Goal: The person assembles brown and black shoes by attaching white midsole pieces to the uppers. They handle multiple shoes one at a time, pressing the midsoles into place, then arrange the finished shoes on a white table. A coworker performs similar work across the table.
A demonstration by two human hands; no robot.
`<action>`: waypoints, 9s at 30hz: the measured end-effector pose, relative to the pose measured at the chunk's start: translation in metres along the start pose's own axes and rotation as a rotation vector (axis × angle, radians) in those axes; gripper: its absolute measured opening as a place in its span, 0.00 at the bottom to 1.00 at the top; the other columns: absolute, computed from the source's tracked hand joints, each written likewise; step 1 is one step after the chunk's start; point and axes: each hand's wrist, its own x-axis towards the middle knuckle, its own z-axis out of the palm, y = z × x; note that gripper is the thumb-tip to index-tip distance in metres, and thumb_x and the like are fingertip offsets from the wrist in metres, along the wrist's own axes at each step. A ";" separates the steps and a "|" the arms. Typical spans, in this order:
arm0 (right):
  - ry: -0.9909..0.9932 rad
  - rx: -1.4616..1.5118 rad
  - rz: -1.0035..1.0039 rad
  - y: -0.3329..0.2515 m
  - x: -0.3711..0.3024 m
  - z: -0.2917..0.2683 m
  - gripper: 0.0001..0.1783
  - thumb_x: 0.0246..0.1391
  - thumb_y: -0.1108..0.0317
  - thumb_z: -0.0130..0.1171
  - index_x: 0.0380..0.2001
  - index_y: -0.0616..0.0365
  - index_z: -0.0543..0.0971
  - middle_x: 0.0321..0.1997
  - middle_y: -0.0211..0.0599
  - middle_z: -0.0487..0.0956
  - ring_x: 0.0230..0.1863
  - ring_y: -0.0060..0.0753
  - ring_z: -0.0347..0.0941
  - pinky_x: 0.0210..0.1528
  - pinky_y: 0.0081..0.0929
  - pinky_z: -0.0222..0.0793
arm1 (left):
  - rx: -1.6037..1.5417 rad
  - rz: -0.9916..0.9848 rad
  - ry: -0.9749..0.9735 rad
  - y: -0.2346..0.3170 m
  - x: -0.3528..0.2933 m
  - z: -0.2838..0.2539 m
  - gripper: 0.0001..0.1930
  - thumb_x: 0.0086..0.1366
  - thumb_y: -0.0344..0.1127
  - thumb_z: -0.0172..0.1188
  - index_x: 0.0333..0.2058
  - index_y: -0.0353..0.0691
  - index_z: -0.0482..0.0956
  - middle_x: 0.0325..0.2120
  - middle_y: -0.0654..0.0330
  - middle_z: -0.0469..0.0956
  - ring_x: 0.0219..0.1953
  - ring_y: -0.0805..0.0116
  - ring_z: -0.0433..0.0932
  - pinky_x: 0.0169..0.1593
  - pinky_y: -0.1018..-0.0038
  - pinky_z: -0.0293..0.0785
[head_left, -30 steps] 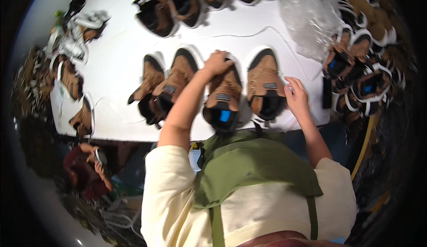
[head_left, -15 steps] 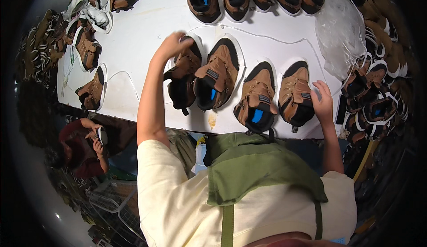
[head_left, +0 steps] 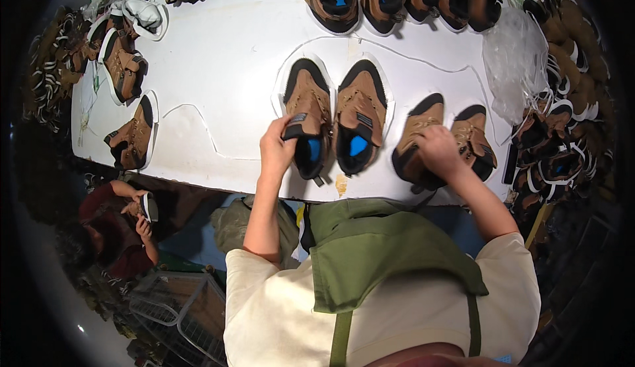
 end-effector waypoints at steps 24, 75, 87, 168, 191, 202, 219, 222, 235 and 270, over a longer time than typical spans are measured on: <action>-0.087 0.257 0.195 -0.048 0.316 0.050 0.33 0.50 0.82 0.46 0.63 0.58 0.62 0.68 0.51 0.58 0.62 0.50 0.65 0.59 0.39 0.66 | -0.467 -0.084 0.257 0.006 -0.050 -0.059 0.21 0.55 0.13 0.51 0.48 0.29 0.76 0.44 0.56 0.79 0.44 0.73 0.78 0.51 0.77 0.71; 0.231 1.659 0.521 -0.146 0.175 0.045 0.20 0.59 0.71 0.55 0.53 0.65 0.67 0.46 0.37 0.76 0.46 0.24 0.70 0.52 0.23 0.65 | -0.843 -0.422 -0.037 -0.135 -0.023 -0.010 0.22 0.73 0.51 0.41 0.43 0.38 0.74 0.35 0.59 0.78 0.36 0.72 0.76 0.39 0.75 0.74; 0.208 1.663 0.430 -0.161 0.200 0.032 0.26 0.60 0.73 0.54 0.60 0.66 0.62 0.54 0.42 0.75 0.52 0.28 0.72 0.55 0.25 0.68 | -1.125 -0.565 0.017 -0.061 -0.039 -0.013 0.50 0.56 0.53 0.66 0.67 0.53 0.39 0.53 0.59 0.65 0.48 0.69 0.70 0.37 0.78 0.70; 0.040 0.738 0.481 -0.110 0.020 0.019 0.37 0.49 0.71 0.61 0.63 0.53 0.63 0.60 0.49 0.69 0.60 0.52 0.66 0.60 0.36 0.63 | 0.582 0.385 0.172 -0.050 0.044 0.062 0.29 0.57 0.47 0.63 0.53 0.36 0.70 0.55 0.47 0.68 0.57 0.50 0.66 0.57 0.57 0.60; 0.229 1.156 0.417 -0.074 -0.023 -0.102 0.34 0.41 0.86 0.45 0.57 0.62 0.71 0.59 0.38 0.73 0.60 0.29 0.67 0.62 0.23 0.58 | 0.680 0.458 0.244 -0.037 0.040 0.063 0.22 0.53 0.46 0.66 0.43 0.39 0.79 0.38 0.56 0.75 0.43 0.56 0.71 0.52 0.61 0.62; 0.432 1.597 0.573 -0.042 -0.038 -0.082 0.18 0.56 0.74 0.50 0.51 0.61 0.73 0.44 0.34 0.80 0.44 0.26 0.77 0.41 0.19 0.71 | 0.598 0.511 0.307 -0.045 0.041 0.064 0.16 0.51 0.44 0.68 0.33 0.41 0.78 0.28 0.59 0.73 0.33 0.60 0.74 0.37 0.64 0.64; 0.643 2.088 0.292 -0.047 0.045 -0.090 0.15 0.61 0.69 0.50 0.49 0.61 0.74 0.48 0.38 0.78 0.47 0.34 0.76 0.52 0.32 0.72 | 0.474 0.443 0.054 -0.036 0.028 0.044 0.14 0.59 0.37 0.59 0.42 0.38 0.78 0.38 0.55 0.76 0.39 0.55 0.76 0.41 0.62 0.69; 0.642 1.487 0.394 -0.077 0.065 -0.131 0.17 0.56 0.72 0.54 0.50 0.66 0.75 0.44 0.33 0.78 0.45 0.24 0.73 0.50 0.22 0.67 | 0.392 0.408 -0.036 -0.036 0.031 0.032 0.14 0.60 0.33 0.55 0.44 0.35 0.77 0.40 0.52 0.78 0.42 0.52 0.76 0.47 0.60 0.71; 0.570 0.699 0.167 -0.085 0.102 -0.142 0.10 0.55 0.66 0.59 0.37 0.61 0.78 0.27 0.32 0.75 0.30 0.23 0.70 0.32 0.22 0.64 | 0.249 0.247 -0.234 -0.037 0.033 0.014 0.21 0.61 0.34 0.53 0.52 0.34 0.72 0.45 0.45 0.77 0.49 0.46 0.73 0.55 0.60 0.68; -0.225 1.081 0.617 -0.064 0.202 -0.097 0.11 0.49 0.65 0.53 0.21 0.62 0.75 0.11 0.31 0.69 0.10 0.20 0.59 0.11 0.22 0.51 | -0.101 -0.048 -0.439 -0.037 0.039 0.001 0.18 0.64 0.37 0.48 0.49 0.33 0.74 0.47 0.40 0.75 0.50 0.42 0.73 0.54 0.62 0.68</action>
